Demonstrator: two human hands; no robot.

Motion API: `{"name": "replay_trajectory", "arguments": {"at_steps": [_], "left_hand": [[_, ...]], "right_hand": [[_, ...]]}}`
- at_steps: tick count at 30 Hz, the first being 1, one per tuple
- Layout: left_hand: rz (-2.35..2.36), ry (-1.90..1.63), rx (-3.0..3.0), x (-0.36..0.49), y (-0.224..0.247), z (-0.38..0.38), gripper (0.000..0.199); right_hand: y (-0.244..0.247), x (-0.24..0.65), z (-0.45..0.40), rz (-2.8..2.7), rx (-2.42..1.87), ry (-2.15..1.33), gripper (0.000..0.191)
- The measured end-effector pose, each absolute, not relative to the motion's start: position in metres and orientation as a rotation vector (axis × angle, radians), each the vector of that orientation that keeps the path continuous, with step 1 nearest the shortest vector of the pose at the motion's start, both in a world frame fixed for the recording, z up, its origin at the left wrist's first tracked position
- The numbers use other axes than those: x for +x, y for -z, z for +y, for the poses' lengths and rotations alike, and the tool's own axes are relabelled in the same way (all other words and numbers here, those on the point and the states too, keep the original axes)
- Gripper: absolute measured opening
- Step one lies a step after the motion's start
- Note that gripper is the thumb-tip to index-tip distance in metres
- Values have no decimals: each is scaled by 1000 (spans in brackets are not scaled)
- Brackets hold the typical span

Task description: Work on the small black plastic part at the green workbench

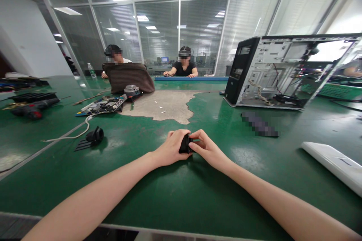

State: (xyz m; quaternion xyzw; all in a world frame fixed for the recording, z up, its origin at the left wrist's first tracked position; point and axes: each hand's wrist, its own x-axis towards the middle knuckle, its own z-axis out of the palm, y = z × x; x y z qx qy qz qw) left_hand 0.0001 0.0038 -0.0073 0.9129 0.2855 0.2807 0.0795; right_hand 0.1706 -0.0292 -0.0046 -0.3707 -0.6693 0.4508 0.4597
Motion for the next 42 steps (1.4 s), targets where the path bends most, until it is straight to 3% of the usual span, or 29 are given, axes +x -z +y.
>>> {"name": "replay_trajectory", "arguments": {"at_steps": [10,15,27,33,42], "left_hand": [[838,-839,2731,-1,8,5,60],[853,-855,2726,0,8,5,59],[861,-818,2712,0,6,4,60],[867,-840,2723,0,7,3,59],[927,-826,2659,0,5,4,59]], "right_hand": [[4,175,-32,-1726,-824,-1165,26],[4,173,-32,-1668,-880,-1142,17],[1,174,-36,-1708,-818,-1169,27],[2,171,-33,-1637,-911,-1139,18],[7,181,-29,-1600,-1029,-993,30]]}}
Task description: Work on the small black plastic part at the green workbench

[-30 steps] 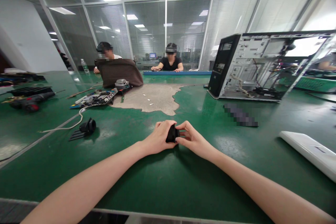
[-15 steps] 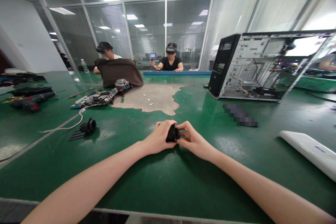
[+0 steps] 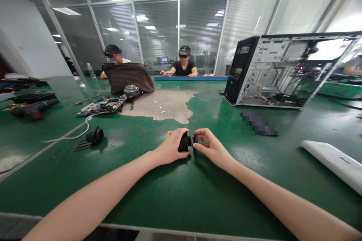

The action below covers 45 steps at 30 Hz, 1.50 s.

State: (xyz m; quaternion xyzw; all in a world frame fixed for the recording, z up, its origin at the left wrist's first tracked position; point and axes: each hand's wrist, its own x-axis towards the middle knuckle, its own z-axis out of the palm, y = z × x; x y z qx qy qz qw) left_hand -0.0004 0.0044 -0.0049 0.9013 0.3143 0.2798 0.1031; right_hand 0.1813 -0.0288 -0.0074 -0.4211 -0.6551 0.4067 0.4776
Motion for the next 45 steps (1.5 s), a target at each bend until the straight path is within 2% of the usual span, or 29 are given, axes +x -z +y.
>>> {"name": "replay_trajectory", "arguments": {"at_steps": [10,18,24,31,37,42,45], "left_hand": [[955,-795,2454,0,5,8,56],[983,-772,2439,0,5,2,81],[911,-892,2613,1,2,3,67],[727,-997,2635,2,9,11,76],[877,-887,2787,3,6,4,77],[1030,-908,2766,6,6,-2,58],[981,-980,2762,6,9,-2,58]], "right_hand": [[4,171,-20,-1548,-1081,-1084,23],[2,167,-24,-1471,-1031,-1187,26],[-3,166,-30,-1470,-924,-1212,24],[-2,167,-30,-1522,-862,-1238,30],[3,165,-32,-1539,-831,-1200,30],[3,164,-38,-1523,-844,-1178,30],[0,166,-41,-1532,-861,-1200,26]]}}
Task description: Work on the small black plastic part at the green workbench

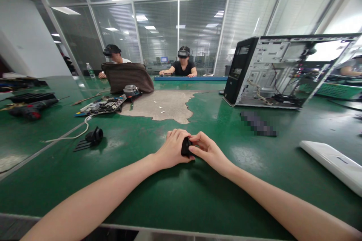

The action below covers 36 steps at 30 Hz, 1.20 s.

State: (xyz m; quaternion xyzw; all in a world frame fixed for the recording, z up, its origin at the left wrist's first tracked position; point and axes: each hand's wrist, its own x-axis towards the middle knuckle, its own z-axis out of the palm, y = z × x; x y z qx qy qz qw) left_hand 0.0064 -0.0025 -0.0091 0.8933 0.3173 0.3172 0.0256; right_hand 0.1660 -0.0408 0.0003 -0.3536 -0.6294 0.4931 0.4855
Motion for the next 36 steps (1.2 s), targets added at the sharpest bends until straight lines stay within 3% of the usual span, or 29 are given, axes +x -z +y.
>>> {"name": "replay_trajectory", "arguments": {"at_steps": [13,19,32,36], "left_hand": [[906,-1035,2785,4,11,-1,64],[899,-1078,2785,5,13,0,63],[925,-1011,2779,5,14,1,65],[951,-1013,2770,7,12,2,61]], "right_hand": [[4,176,-40,-1680,-874,-1244,33],[1,173,-42,-1652,-896,-1228,20],[5,178,-39,-1714,-824,-1268,33],[5,175,-36,-1656,-852,-1230,23]]}}
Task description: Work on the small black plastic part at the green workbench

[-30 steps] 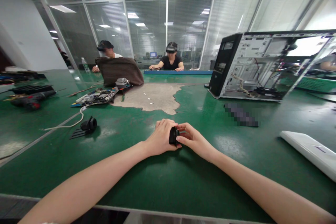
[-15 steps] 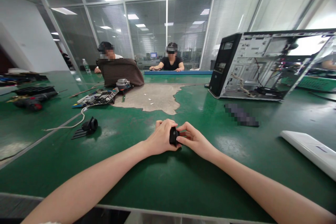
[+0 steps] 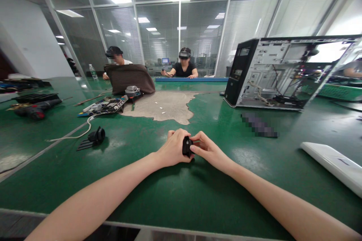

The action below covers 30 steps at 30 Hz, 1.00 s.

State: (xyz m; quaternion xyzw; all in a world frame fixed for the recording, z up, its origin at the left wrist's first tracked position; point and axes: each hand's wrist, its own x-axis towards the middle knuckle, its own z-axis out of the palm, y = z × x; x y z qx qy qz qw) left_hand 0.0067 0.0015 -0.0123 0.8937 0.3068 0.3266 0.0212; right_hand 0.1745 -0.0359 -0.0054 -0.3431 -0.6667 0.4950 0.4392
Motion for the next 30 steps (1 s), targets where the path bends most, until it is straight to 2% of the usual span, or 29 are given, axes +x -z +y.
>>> {"name": "replay_trajectory", "arguments": {"at_steps": [7,14,19,25,30], "left_hand": [[966,-956,2744,7,9,5,55],[1028,-831,2653,6,5,9,56],[1008,-873,2654,6,5,8,55],[998,-866,2663,6,4,7,54],[1003,-862,2678,5,5,7,54]], "right_hand": [[11,171,-23,-1665,-961,-1148,27],[3,174,-29,-1685,-823,-1254,36],[3,171,-27,-1626,-882,-1220,29],[6,170,-22,-1648,-960,-1171,31],[3,173,-26,-1696,-874,-1208,29]]}}
